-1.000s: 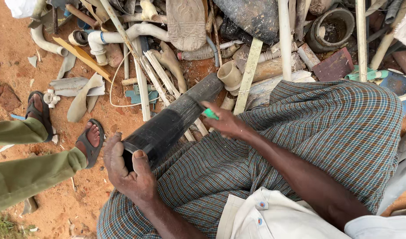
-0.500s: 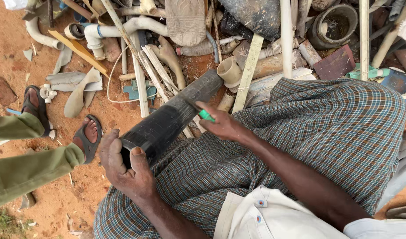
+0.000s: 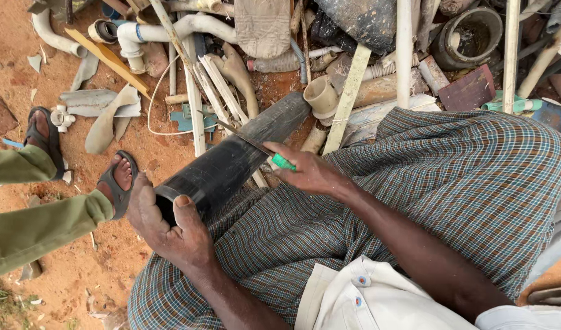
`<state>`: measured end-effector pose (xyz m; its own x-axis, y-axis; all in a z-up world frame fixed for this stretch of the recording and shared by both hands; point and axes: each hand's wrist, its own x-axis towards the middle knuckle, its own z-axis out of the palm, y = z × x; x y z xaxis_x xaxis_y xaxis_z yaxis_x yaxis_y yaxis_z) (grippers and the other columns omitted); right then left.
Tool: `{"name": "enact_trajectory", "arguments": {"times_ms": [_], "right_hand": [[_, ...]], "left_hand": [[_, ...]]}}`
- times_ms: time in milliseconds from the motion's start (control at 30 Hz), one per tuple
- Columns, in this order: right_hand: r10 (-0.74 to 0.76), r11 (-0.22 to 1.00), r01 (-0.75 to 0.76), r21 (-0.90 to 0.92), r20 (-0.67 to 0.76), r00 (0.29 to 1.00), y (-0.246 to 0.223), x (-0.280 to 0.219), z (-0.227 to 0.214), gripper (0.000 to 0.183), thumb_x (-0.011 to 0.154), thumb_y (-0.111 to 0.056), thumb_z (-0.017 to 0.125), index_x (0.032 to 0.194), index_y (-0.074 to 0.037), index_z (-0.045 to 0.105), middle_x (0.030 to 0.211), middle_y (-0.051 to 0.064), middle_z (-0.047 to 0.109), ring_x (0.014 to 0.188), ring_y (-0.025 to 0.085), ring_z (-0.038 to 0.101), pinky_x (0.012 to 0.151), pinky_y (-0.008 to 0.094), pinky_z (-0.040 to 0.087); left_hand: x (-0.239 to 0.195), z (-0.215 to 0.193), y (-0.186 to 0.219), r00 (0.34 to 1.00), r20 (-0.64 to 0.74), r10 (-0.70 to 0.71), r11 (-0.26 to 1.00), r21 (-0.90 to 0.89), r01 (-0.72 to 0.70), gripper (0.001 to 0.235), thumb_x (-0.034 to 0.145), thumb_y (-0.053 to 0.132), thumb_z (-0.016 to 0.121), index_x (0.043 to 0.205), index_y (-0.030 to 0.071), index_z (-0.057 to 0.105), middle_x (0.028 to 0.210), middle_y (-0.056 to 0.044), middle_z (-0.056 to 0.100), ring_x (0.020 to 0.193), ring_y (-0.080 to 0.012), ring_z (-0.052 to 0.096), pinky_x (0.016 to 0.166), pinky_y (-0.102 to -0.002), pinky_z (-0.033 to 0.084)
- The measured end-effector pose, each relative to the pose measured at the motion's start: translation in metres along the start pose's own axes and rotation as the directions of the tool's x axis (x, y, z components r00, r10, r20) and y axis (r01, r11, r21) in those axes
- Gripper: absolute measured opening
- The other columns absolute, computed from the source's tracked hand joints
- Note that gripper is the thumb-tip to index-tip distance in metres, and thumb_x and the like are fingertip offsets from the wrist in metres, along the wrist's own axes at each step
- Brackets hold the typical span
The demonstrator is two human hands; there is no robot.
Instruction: The person holds a black plastic pipe and uses a machete to repeatedly strike and cut through it. The person rotates the pipe and continues chopping until a section is severed.
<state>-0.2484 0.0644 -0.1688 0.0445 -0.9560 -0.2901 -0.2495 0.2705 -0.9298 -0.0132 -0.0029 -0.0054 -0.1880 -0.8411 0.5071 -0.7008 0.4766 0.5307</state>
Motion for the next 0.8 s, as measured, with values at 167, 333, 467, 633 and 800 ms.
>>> {"name": "enact_trajectory", "arguments": {"times_ms": [167,333,467,633,800], "right_hand": [[0.216,0.963,-0.220,-0.156,-0.043,0.976,0.006,0.023,-0.028,0.061,0.102,-0.034,0.057,0.160,-0.029,0.039,0.114,0.017,0.067,0.086,0.020,0.065,0.078,0.042,0.063],[0.387,0.920,-0.388,-0.053,-0.025,0.922,0.000,0.012,-0.033,0.069,0.098,-0.029,0.058,0.161,-0.028,0.031,0.131,0.019,0.065,0.069,0.017,0.064,0.062,0.036,0.059],[-0.149,0.981,0.134,-0.140,-0.100,0.984,-0.014,-0.008,0.009,0.063,0.099,-0.024,0.060,0.160,-0.021,0.042,0.120,0.016,0.073,0.059,0.007,0.062,0.048,0.025,0.053],[0.166,0.971,-0.180,-0.158,-0.099,0.981,0.011,0.026,-0.026,0.060,0.102,-0.025,0.054,0.159,-0.020,0.035,0.091,0.005,0.062,0.049,0.009,0.049,0.038,0.025,0.045],[0.046,0.944,-0.085,-0.319,-0.128,0.991,0.027,0.017,-0.020,0.061,0.098,-0.021,0.060,0.157,-0.017,0.041,0.082,0.003,0.052,0.053,0.011,0.046,0.038,0.026,0.042]], "left_hand": [[0.009,0.005,0.004,0.994,-0.067,-0.081,0.996,-0.028,0.080,0.055,0.112,0.042,0.063,0.141,-0.004,0.052,0.141,-0.022,0.049,0.128,-0.0324,0.054,0.110,-0.047,0.050],[0.001,0.004,0.002,0.976,-0.175,-0.133,0.991,0.002,0.135,0.044,0.115,0.038,0.067,0.118,-0.003,0.051,0.125,-0.019,0.054,0.117,-0.0281,0.057,0.106,-0.047,0.051],[-0.001,0.001,0.000,0.970,-0.129,-0.205,0.974,0.069,0.215,0.032,0.111,0.030,0.062,0.104,-0.001,0.060,0.119,-0.019,0.063,0.111,-0.0314,0.063,0.098,-0.048,0.052],[0.012,-0.005,0.007,0.988,-0.001,-0.154,0.965,0.214,0.151,0.039,0.114,0.023,0.059,0.083,0.000,0.058,0.088,-0.013,0.062,0.110,-0.0365,0.062,0.108,-0.054,0.048],[0.007,-0.014,0.007,0.981,0.090,-0.175,0.977,0.139,0.161,0.037,0.114,0.023,0.053,0.088,-0.002,0.059,0.090,-0.015,0.060,0.127,-0.0434,0.055,0.116,-0.060,0.041]]}}
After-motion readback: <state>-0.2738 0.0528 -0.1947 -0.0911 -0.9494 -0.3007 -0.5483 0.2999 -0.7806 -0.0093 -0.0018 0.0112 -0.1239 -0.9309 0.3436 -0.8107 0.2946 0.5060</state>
